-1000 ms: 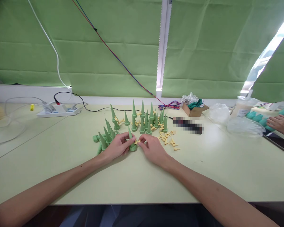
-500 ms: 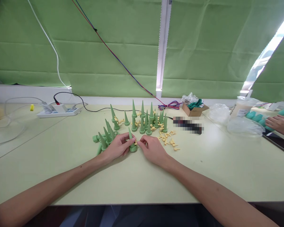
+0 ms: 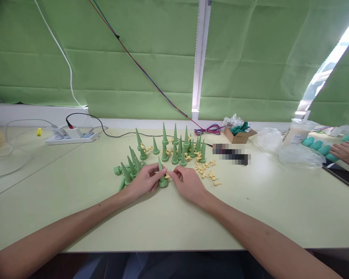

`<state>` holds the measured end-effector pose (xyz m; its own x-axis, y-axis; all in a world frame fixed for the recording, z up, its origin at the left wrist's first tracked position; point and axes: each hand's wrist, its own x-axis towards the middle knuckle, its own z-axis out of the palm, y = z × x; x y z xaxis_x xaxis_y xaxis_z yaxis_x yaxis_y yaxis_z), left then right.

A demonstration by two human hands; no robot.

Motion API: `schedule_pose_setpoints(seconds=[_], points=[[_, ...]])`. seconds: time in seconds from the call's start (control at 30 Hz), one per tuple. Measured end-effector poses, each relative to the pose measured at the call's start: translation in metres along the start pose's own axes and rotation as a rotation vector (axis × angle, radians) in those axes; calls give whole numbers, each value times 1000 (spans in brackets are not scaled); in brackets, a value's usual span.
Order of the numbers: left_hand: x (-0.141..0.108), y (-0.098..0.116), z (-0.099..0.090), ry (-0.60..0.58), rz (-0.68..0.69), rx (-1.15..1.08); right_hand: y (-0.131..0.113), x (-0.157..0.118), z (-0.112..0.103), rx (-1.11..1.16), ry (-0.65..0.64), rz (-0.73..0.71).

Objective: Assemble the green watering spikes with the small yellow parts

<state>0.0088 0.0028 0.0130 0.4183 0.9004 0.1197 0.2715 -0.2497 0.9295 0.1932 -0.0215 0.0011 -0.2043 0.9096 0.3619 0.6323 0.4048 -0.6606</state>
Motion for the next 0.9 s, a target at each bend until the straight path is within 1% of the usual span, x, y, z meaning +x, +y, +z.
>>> schedule_pose_setpoints(seconds=[0.13,0.37,0.63,0.9], points=[[0,0,0,26,10,4,-4,-1,-3,46,0,9],[0,1,0,41,11,5,-2,-3,-3,64,-39,-49],[-1,3,1,35,8,7,-2,-2,-2,69,-44,-48],[-1,1,0,28,17,10,-3,-2,-2,81,-53,-44]])
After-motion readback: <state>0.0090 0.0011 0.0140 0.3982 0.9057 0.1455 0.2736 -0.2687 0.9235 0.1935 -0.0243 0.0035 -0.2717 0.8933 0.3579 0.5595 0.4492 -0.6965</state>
